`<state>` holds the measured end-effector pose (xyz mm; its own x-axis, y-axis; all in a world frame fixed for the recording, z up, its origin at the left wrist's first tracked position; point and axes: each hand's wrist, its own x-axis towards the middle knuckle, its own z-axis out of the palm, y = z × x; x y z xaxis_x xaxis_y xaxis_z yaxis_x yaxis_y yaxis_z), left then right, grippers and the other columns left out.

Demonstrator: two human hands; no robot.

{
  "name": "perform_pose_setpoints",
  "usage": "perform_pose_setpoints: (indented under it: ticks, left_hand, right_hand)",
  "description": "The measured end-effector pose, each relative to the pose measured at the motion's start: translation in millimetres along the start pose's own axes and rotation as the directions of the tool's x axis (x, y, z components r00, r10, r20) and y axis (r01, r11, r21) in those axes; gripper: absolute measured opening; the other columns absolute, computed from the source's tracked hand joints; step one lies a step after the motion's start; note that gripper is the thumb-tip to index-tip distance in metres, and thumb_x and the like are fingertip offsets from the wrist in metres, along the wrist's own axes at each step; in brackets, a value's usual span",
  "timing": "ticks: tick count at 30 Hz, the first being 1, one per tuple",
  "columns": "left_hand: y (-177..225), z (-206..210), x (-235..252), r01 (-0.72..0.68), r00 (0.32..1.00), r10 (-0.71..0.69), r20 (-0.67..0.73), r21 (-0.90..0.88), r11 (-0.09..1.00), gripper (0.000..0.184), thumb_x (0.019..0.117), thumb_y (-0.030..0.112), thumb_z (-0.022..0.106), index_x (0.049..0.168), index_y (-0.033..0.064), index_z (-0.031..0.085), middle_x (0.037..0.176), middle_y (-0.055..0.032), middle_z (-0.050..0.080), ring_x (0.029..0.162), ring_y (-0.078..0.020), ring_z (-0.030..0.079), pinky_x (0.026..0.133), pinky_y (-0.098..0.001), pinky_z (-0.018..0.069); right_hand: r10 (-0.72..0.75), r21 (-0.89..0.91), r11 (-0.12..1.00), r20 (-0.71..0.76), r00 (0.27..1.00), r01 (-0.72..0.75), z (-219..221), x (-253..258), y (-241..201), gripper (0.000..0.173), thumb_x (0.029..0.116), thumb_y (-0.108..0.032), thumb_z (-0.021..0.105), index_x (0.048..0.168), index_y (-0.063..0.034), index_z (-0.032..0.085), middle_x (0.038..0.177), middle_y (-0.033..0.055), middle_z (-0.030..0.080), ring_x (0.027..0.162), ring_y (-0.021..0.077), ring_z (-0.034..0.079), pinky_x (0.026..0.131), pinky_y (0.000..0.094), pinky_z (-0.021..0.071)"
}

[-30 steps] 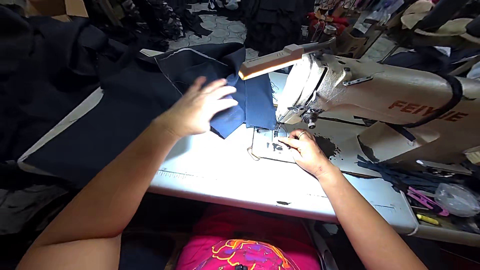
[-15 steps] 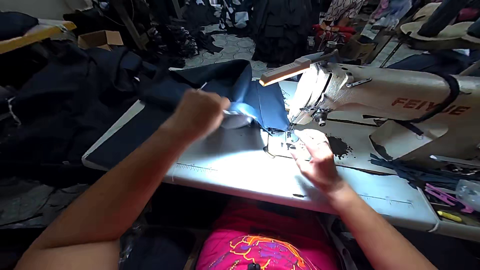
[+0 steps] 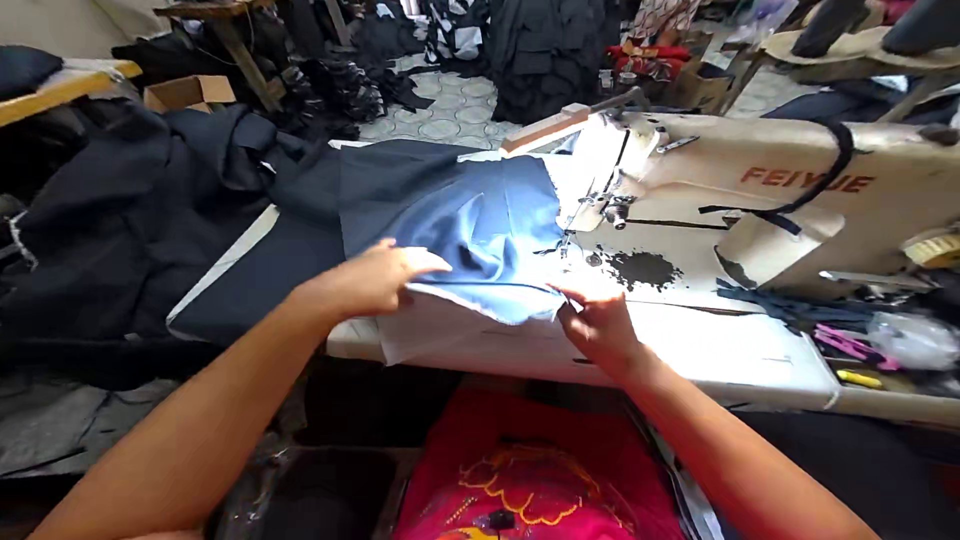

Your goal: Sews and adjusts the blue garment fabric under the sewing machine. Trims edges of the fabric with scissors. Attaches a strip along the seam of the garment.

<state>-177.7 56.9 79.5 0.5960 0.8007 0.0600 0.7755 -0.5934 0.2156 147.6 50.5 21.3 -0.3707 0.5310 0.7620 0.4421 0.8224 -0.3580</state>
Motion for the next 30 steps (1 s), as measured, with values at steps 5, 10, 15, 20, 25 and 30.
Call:
perform_pose_setpoints:
  ticks: [5, 10, 15, 20, 25, 30]
  left_hand:
    - [15.0, -40.4, -15.9, -0.022, 0.933, 0.079, -0.35, 0.164, 0.986, 0.025, 0.088, 0.001, 0.058, 0.105, 0.003, 0.077, 0.097, -0.0206, 0.074, 0.087, -0.0431, 0.072, 0.072, -0.0692, 0.0528]
    - [52.7, -26.4, -22.5, -0.249, 0.941, 0.293, 0.17, -0.238, 0.939, 0.037, 0.094, 0.046, 0.065, 0.112, 0.0156, 0.078, 0.087, 0.0072, 0.074, 0.077, 0.0003, 0.069, 0.072, -0.0229, 0.0594]
    - [76.7, 26.2, 77.6, -0.146, 0.976, 0.128, -0.174, -0.094, 0.985, 0.038, 0.1045, 0.022, 0.053, 0.076, 0.0028, 0.068, 0.07, -0.0101, 0.063, 0.072, -0.0259, 0.065, 0.067, -0.049, 0.051]
    - [87.4, 75.3, 151.4, 0.085, 0.994, -0.083, -0.076, 0.021, 0.996, 0.026, 0.1051, 0.011, 0.049, 0.108, -0.005, 0.07, 0.108, -0.0249, 0.069, 0.108, -0.0425, 0.067, 0.091, -0.0592, 0.0525]
    - [57.7, 87.6, 176.9, 0.014, 0.996, -0.011, 0.091, -0.025, 1.0, 0.039, 0.0922, 0.006, 0.066, 0.131, 0.0011, 0.064, 0.125, -0.0259, 0.062, 0.123, -0.0443, 0.057, 0.104, -0.0626, 0.0428]
    - [33.8, 90.5, 165.8, -0.268, 0.958, 0.219, -0.184, -0.305, 0.914, 0.008, 0.0872, -0.002, 0.066, 0.092, -0.0033, 0.072, 0.087, -0.0168, 0.067, 0.089, -0.0298, 0.065, 0.083, -0.0473, 0.0512]
  right_hand:
    - [0.027, 0.148, 0.985, 0.359, 0.933, -0.085, -53.8, 1.2, 13.0, 0.021, 0.0834, -0.003, 0.06, 0.092, -0.0023, 0.079, 0.092, 0.0097, 0.076, 0.088, 0.0145, 0.072, 0.08, 0.034, 0.0574]
    - [0.394, -0.098, 0.904, 0.568, 0.723, -0.416, -79.3, -22.4, 9.9, 0.026, 0.1012, -0.008, 0.055, 0.118, -0.0046, 0.075, 0.113, 0.0115, 0.074, 0.108, 0.0207, 0.069, 0.096, 0.0433, 0.0538]
    - [0.419, -0.449, 0.858, 0.329, 0.846, -0.251, -1.9, -45.8, 5.8, 0.06, 0.1061, -0.043, 0.043, 0.15, -0.0029, 0.05, 0.156, 0.0196, 0.048, 0.146, 0.0391, 0.042, 0.114, 0.0637, 0.0342]
    - [0.706, -0.538, 0.707, 0.499, 0.503, -0.459, 32.5, -44.4, -51.5, 0.08, 0.1042, -0.055, 0.043, 0.16, 0.0008, 0.029, 0.169, 0.0242, 0.019, 0.158, 0.0391, 0.014, 0.125, 0.0639, 0.0083]
    - [0.734, -0.584, 0.68, 0.54, 0.413, -0.444, 36.5, -42.1, -63.6, 0.089, 0.1028, -0.062, 0.042, 0.163, -0.0015, 0.019, 0.171, 0.0204, 0.014, 0.159, 0.0369, 0.008, 0.124, 0.0656, 0.0038]
    - [0.713, -0.573, 0.698, 0.509, 0.482, -0.429, 40.6, -49.1, -62.4, 0.089, 0.1015, -0.06, 0.046, 0.162, 0.0012, 0.022, 0.168, 0.0246, 0.02, 0.158, 0.0421, 0.013, 0.122, 0.0687, 0.0077]
